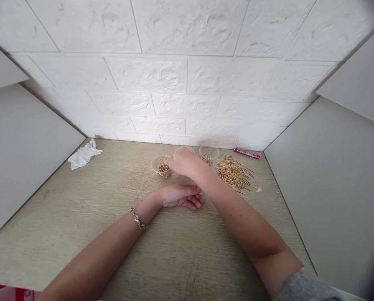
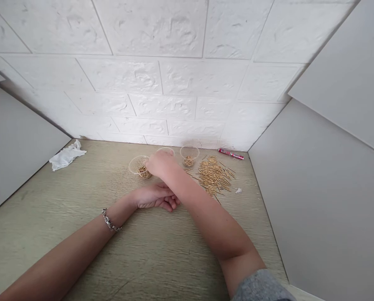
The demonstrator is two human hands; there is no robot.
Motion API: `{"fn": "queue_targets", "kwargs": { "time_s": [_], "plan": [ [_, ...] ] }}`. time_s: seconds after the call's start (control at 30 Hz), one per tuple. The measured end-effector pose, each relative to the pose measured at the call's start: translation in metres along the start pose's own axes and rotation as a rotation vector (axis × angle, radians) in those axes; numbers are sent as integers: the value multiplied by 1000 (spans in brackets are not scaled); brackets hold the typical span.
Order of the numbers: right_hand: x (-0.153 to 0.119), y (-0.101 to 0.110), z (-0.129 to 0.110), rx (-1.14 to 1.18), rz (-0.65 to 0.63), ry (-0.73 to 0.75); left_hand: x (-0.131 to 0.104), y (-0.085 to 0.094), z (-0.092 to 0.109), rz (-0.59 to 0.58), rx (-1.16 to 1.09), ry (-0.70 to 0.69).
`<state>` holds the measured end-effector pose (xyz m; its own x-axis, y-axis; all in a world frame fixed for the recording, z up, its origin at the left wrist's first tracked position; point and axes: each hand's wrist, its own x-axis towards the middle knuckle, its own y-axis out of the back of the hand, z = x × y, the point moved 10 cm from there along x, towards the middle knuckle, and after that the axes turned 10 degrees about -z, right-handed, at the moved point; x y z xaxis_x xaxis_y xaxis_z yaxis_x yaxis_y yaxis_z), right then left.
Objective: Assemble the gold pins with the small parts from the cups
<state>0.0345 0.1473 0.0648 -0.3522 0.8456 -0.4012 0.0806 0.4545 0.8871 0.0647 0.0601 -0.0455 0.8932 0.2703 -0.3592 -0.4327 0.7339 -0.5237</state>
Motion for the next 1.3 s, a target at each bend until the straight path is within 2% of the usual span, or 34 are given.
{"fn": "queue_targets", "kwargs": {
  "time_s": [0.43, 0.7, 1.17, 1.3],
  "plan": [
    [-5, 3, 1, 0, -34, -16, 1, 2, -4, 5, 17, 31],
    [-9, 8, 0, 27, -12, 12, 1, 2, -4, 1, 10, 29],
    [-6, 3, -2, -28, -62, 16, 1, 2, -4, 12, 7, 31],
    [-6, 1, 2, 29, -86, -20, 1, 2, -3, 16, 6, 20]
  ]
}}
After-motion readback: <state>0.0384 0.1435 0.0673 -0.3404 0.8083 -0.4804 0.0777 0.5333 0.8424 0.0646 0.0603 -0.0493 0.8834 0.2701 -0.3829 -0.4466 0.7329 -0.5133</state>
